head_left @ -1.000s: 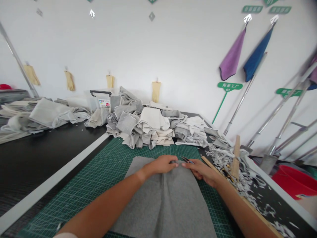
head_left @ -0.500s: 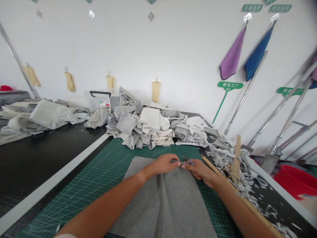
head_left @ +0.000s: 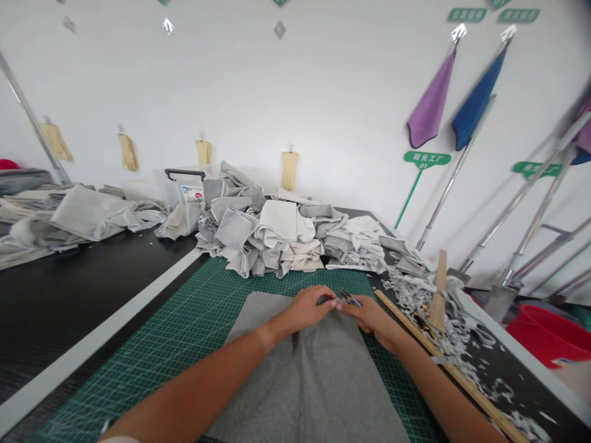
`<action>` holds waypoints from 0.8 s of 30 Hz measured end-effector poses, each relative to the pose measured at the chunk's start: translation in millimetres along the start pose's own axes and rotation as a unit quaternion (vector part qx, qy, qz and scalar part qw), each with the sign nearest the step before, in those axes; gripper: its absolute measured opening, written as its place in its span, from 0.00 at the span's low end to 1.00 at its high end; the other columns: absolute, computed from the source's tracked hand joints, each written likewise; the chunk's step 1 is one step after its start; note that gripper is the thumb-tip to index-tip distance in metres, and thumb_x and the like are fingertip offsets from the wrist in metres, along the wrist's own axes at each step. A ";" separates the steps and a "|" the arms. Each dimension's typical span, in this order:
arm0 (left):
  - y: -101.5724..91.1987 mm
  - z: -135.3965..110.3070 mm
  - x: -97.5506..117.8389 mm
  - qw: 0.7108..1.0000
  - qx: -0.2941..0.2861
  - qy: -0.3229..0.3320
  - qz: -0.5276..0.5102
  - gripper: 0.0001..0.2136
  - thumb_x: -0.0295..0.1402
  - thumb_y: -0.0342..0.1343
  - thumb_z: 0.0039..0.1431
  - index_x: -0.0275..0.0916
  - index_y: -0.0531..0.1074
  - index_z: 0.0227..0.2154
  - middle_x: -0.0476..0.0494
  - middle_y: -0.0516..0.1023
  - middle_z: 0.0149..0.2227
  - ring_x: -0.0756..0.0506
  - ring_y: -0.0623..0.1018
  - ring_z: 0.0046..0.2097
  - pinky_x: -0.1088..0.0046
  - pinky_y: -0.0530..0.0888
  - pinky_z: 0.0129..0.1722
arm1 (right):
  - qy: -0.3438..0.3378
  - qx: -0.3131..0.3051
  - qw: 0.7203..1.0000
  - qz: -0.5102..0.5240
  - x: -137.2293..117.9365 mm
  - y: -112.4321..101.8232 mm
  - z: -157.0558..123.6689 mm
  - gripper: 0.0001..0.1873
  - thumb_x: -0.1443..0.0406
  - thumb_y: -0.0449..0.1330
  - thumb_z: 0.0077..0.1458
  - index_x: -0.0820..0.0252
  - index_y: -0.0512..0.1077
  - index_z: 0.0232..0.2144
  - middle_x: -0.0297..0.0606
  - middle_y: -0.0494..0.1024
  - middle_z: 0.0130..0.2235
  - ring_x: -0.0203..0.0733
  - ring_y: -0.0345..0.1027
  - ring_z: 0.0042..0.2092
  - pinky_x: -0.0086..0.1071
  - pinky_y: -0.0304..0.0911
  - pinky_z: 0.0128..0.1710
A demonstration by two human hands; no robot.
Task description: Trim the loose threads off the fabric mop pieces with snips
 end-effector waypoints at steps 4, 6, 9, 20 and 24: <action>0.0 -0.2 -3.1 0.999 0.007 -0.025 -0.029 0.09 0.37 0.52 0.62 0.40 0.74 0.38 0.47 0.79 0.37 0.47 0.76 0.40 0.74 0.71 0.42 | 0.017 0.018 1.000 0.010 1.7 -2.9 0.7 0.19 0.51 0.67 0.50 0.59 0.69 0.33 0.20 0.49 0.17 0.27 0.36 0.19 0.25 0.31 0.16; -1.1 0.2 -6.5 0.998 0.015 -0.038 -0.042 0.09 0.37 0.51 0.63 0.39 0.73 0.38 0.47 0.78 0.36 0.48 0.76 0.39 0.74 0.70 0.41 | 0.024 0.023 0.999 0.022 3.2 -4.5 1.9 0.20 0.50 0.66 0.51 0.59 0.69 0.34 0.20 0.49 0.17 0.28 0.35 0.19 0.25 0.31 0.16; -0.3 0.5 -10.0 0.998 0.016 -0.045 -0.038 0.10 0.38 0.52 0.62 0.39 0.74 0.39 0.47 0.79 0.37 0.47 0.77 0.40 0.74 0.70 0.42 | 0.019 0.032 0.999 0.025 4.0 -4.4 2.4 0.20 0.50 0.66 0.51 0.59 0.70 0.35 0.20 0.49 0.17 0.28 0.35 0.19 0.25 0.31 0.16; 1.5 2.2 -15.1 0.996 0.015 -0.053 -0.069 0.13 0.41 0.54 0.61 0.38 0.75 0.40 0.46 0.78 0.35 0.47 0.76 0.37 0.73 0.70 0.40 | -0.031 0.080 0.996 -0.027 -6.0 6.4 -3.3 0.23 0.46 0.61 0.53 0.60 0.72 0.37 0.24 0.53 0.19 0.30 0.43 0.20 0.25 0.37 0.17; -2.4 4.3 -11.8 0.991 0.009 -0.046 -0.123 0.14 0.41 0.54 0.61 0.36 0.76 0.40 0.44 0.79 0.36 0.46 0.76 0.39 0.73 0.70 0.41 | -0.093 0.062 0.993 -0.027 -19.2 13.0 -7.8 0.20 0.48 0.59 0.57 0.60 0.71 0.31 0.29 0.61 0.24 0.33 0.55 0.26 0.25 0.48 0.22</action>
Point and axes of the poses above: each hand's wrist, its own z-axis towards the middle knuckle, its own y-axis out of the palm, x = y × z, the point moved 4 cm from there along z, towards the middle knuckle
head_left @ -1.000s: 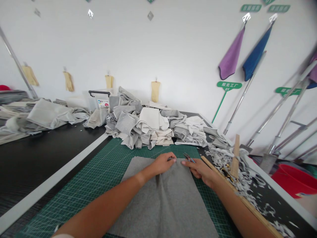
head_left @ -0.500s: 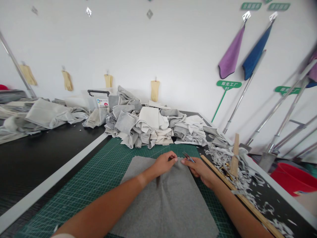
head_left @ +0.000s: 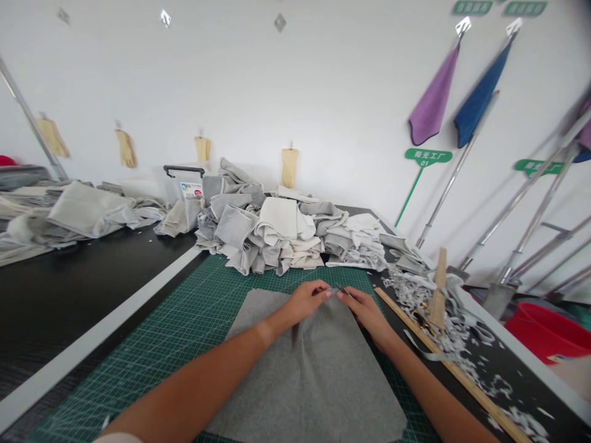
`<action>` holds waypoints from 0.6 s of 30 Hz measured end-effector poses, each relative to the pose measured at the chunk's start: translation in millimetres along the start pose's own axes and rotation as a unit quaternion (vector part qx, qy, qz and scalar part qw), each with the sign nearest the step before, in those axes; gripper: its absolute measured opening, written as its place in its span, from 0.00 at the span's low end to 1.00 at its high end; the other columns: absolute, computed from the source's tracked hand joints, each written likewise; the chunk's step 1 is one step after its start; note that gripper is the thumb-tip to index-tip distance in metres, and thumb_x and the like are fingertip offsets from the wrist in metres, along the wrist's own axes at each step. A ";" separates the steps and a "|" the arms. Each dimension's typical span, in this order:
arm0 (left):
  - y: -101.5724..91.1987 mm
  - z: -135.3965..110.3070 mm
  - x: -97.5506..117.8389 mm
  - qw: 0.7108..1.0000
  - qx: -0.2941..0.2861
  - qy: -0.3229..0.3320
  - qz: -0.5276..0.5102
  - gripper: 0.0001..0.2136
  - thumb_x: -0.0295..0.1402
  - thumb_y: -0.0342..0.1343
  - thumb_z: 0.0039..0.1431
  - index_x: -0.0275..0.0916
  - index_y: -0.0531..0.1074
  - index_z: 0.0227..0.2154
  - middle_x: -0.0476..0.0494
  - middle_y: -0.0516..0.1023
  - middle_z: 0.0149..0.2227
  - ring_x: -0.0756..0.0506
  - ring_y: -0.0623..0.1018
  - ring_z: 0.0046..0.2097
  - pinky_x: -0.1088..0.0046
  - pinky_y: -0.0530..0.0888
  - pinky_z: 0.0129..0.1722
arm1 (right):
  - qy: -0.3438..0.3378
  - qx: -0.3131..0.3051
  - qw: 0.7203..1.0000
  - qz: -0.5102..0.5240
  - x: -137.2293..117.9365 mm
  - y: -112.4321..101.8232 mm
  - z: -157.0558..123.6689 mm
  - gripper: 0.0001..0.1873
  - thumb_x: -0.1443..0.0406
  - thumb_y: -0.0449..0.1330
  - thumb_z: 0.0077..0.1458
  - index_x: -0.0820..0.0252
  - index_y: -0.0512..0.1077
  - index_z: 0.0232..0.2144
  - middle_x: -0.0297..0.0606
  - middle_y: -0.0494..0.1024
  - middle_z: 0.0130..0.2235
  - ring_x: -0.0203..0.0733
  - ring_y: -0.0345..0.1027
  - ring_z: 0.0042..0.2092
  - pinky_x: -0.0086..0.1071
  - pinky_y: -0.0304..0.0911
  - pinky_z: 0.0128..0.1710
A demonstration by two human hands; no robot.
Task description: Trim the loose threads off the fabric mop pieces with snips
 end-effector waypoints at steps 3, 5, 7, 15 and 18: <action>-1.7 0.1 4.5 0.999 -0.010 -0.002 -0.036 0.14 0.41 0.54 0.61 0.35 0.76 0.39 0.43 0.79 0.37 0.46 0.75 0.38 0.73 0.70 0.40 | -0.038 -0.003 0.999 0.000 -7.8 3.7 -3.1 0.20 0.49 0.58 0.58 0.59 0.68 0.28 0.30 0.65 0.27 0.36 0.59 0.31 0.27 0.54 0.28; -3.0 0.0 6.9 0.999 -0.008 -0.010 -0.049 0.14 0.41 0.55 0.61 0.34 0.76 0.38 0.43 0.78 0.36 0.46 0.75 0.38 0.73 0.69 0.40 | -0.048 0.003 0.999 0.012 -8.1 5.6 -4.2 0.20 0.50 0.58 0.59 0.59 0.67 0.27 0.30 0.65 0.28 0.36 0.59 0.32 0.28 0.54 0.30; -4.2 -0.2 8.8 0.998 -0.005 -0.017 -0.060 0.14 0.42 0.56 0.60 0.34 0.76 0.37 0.44 0.78 0.35 0.47 0.75 0.37 0.74 0.69 0.39 | -0.050 0.012 0.998 0.029 -5.3 6.8 -4.1 0.19 0.50 0.57 0.60 0.59 0.68 0.28 0.30 0.66 0.28 0.37 0.59 0.32 0.28 0.54 0.32; -4.1 -2.6 14.3 0.995 -0.031 -0.024 -0.087 0.17 0.45 0.56 0.60 0.35 0.78 0.40 0.41 0.80 0.40 0.44 0.76 0.42 0.72 0.70 0.44 | -0.048 0.043 0.998 0.027 0.7 8.2 -3.5 0.20 0.50 0.56 0.60 0.59 0.68 0.27 0.31 0.67 0.28 0.38 0.59 0.32 0.29 0.54 0.32; -4.9 -2.6 14.3 0.996 -0.025 -0.031 -0.082 0.18 0.46 0.57 0.59 0.35 0.78 0.40 0.42 0.80 0.40 0.44 0.76 0.42 0.71 0.70 0.45 | -0.052 0.050 0.997 -0.003 -1.4 9.7 -5.7 0.20 0.50 0.57 0.60 0.59 0.69 0.27 0.32 0.69 0.30 0.39 0.60 0.33 0.29 0.54 0.32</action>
Point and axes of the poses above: each hand's wrist, its own z-axis towards the middle knuckle, its own y-axis out of the palm, x = y × z, the point moved 4 cm from there along z, towards the middle knuckle
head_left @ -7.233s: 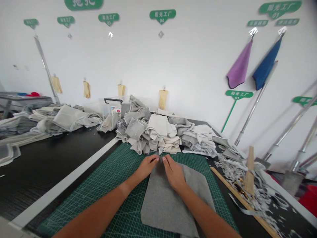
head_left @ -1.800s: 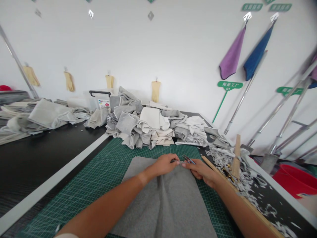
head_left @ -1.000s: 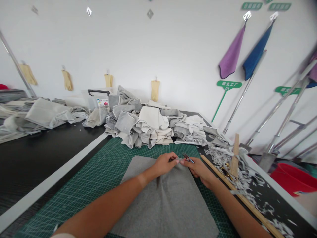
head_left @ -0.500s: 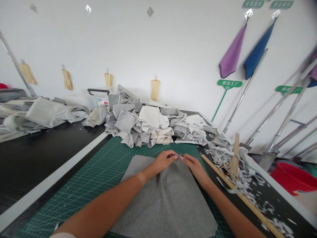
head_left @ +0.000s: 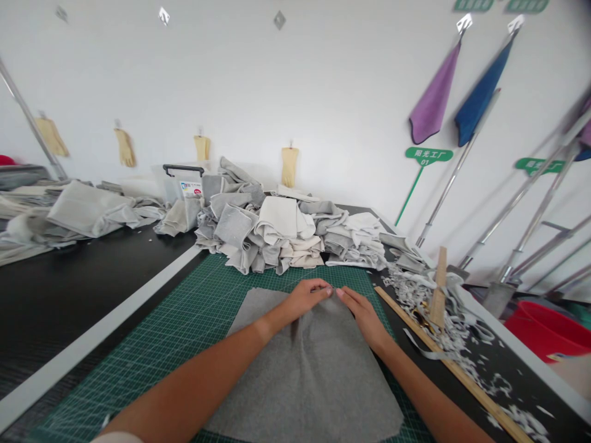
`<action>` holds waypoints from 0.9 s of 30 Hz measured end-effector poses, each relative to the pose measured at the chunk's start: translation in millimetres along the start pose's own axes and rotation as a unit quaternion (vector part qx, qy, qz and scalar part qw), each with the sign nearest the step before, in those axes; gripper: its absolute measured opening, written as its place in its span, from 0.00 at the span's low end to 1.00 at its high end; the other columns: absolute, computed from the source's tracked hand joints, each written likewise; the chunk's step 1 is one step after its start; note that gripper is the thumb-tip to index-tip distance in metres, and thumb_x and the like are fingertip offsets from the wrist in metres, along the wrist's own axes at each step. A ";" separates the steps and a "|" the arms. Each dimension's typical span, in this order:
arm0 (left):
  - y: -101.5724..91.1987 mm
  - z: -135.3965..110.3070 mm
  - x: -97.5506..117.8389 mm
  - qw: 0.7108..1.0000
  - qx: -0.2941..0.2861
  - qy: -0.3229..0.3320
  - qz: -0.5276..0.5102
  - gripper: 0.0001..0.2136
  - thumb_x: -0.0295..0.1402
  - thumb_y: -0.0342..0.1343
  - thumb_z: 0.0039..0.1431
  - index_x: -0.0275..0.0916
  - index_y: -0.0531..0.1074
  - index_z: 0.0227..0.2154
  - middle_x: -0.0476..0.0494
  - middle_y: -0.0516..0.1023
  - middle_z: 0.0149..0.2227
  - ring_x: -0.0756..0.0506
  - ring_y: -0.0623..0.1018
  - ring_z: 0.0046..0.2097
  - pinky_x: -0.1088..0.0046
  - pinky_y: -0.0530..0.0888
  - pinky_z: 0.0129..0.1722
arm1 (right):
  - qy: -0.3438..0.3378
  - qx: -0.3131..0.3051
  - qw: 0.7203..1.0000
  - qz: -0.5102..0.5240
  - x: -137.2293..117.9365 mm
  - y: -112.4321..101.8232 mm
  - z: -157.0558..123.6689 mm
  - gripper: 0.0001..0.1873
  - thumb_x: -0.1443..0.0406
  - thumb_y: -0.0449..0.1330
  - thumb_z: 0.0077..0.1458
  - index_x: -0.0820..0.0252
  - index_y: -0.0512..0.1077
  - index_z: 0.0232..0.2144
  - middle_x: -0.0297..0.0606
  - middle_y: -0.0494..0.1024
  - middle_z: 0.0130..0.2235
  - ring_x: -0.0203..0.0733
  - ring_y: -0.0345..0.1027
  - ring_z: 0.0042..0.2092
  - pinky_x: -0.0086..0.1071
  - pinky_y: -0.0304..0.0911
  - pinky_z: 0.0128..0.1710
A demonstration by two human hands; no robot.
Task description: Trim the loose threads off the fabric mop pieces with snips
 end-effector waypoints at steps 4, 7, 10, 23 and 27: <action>-1.1 1.2 -2.4 1.000 0.013 -0.008 0.003 0.18 0.47 0.57 0.59 0.35 0.78 0.39 0.43 0.80 0.37 0.44 0.76 0.41 0.71 0.70 0.43 | -0.007 0.003 1.000 -0.019 -1.3 2.1 -1.8 0.20 0.49 0.55 0.61 0.58 0.65 0.26 0.31 0.67 0.29 0.38 0.59 0.33 0.29 0.53 0.32; -0.9 2.3 -3.8 1.000 0.015 0.007 -0.006 0.17 0.45 0.56 0.59 0.35 0.78 0.39 0.43 0.79 0.36 0.45 0.76 0.40 0.71 0.70 0.42 | -0.008 -0.001 0.999 -0.037 -2.3 3.3 -2.9 0.21 0.48 0.53 0.62 0.57 0.63 0.26 0.30 0.65 0.28 0.37 0.58 0.32 0.28 0.53 0.31; -0.6 2.9 -4.7 1.000 0.014 0.014 -0.003 0.16 0.44 0.56 0.60 0.35 0.77 0.38 0.43 0.79 0.36 0.45 0.76 0.39 0.72 0.70 0.43 | -0.012 0.000 0.997 -0.070 -4.3 3.7 -4.5 0.22 0.47 0.51 0.62 0.57 0.63 0.27 0.30 0.65 0.28 0.38 0.58 0.32 0.28 0.53 0.31; 0.3 4.2 -8.0 1.000 0.021 0.008 0.014 0.14 0.40 0.56 0.59 0.34 0.78 0.38 0.43 0.80 0.36 0.45 0.76 0.39 0.71 0.70 0.43 | -0.043 -0.002 0.987 -0.153 -4.5 5.2 -6.0 0.20 0.49 0.48 0.66 0.55 0.65 0.30 0.29 0.68 0.30 0.38 0.62 0.33 0.29 0.54 0.34; -0.4 4.3 -8.7 0.999 0.026 0.011 0.022 0.13 0.39 0.56 0.59 0.34 0.78 0.38 0.43 0.80 0.35 0.46 0.76 0.38 0.72 0.70 0.41 | -0.042 -0.002 0.986 -0.162 -3.4 5.0 -5.6 0.20 0.49 0.48 0.66 0.54 0.65 0.31 0.29 0.69 0.30 0.38 0.63 0.33 0.29 0.54 0.34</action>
Point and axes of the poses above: each hand's wrist, its own z-axis towards the middle knuckle, its own y-axis out of the palm, x = y × z, the point moved 4 cm from there along z, towards the middle knuckle
